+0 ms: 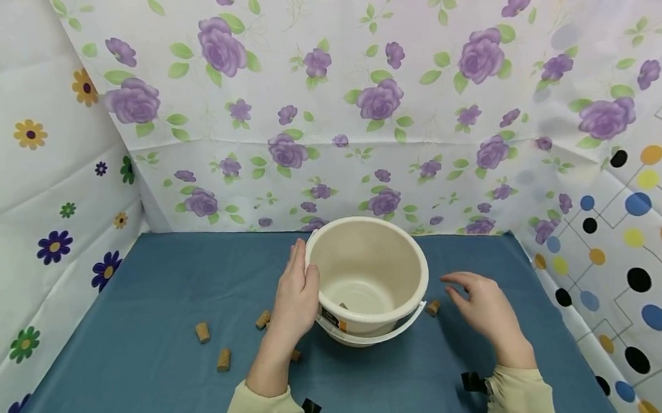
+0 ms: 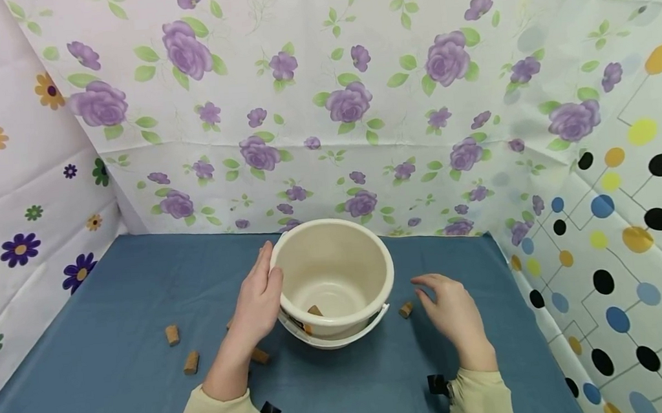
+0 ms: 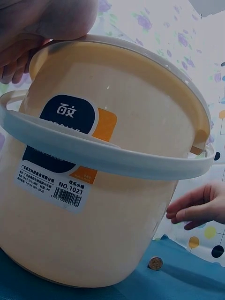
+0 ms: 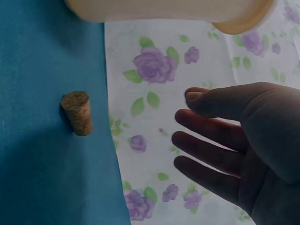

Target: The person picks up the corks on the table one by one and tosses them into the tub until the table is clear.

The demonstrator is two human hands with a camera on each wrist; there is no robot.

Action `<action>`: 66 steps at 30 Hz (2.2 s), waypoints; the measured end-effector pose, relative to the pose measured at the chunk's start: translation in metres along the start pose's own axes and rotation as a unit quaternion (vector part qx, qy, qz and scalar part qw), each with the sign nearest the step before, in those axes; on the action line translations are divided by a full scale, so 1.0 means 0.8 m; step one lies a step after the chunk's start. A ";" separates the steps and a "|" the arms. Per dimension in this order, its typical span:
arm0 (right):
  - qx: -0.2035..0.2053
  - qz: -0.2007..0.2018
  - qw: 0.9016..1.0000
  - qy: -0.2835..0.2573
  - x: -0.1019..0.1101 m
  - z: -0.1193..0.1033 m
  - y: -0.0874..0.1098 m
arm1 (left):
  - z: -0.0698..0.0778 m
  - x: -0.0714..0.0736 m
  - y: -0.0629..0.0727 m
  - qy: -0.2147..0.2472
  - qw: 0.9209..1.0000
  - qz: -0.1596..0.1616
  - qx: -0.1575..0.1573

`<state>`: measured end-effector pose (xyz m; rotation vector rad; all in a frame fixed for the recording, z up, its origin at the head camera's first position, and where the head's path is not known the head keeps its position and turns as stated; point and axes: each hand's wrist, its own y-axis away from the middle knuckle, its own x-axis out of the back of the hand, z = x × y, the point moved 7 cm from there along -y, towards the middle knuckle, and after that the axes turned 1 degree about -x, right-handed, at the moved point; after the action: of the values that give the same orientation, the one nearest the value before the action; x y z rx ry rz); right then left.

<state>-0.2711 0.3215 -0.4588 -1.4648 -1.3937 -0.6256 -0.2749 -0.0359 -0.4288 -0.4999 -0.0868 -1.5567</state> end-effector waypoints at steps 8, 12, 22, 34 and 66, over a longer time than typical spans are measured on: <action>-0.016 -0.059 0.998 0.003 -0.023 0.006 -0.003 | -0.001 -0.001 -0.001 -0.002 1.000 0.001 -0.001; -0.022 -0.080 0.997 -0.002 -0.035 0.010 -0.002 | -0.002 -0.001 -0.001 -0.003 1.000 0.000 0.003; -0.034 -0.135 0.990 -0.013 -0.059 0.013 0.000 | -0.001 0.000 0.000 0.002 1.000 -0.002 -0.004; -0.034 -0.143 0.989 0.000 -0.069 0.019 0.002 | 0.000 0.000 0.000 0.004 1.000 -0.004 -0.003; -0.044 -0.104 0.993 0.037 -0.071 0.027 -0.002 | 0.001 0.000 0.000 -0.004 1.000 0.000 -0.005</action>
<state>-0.2894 0.3155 -0.5159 -1.3590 -1.4891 -0.8739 -0.2749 -0.0359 -0.4278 -0.5130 -0.0856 -1.5559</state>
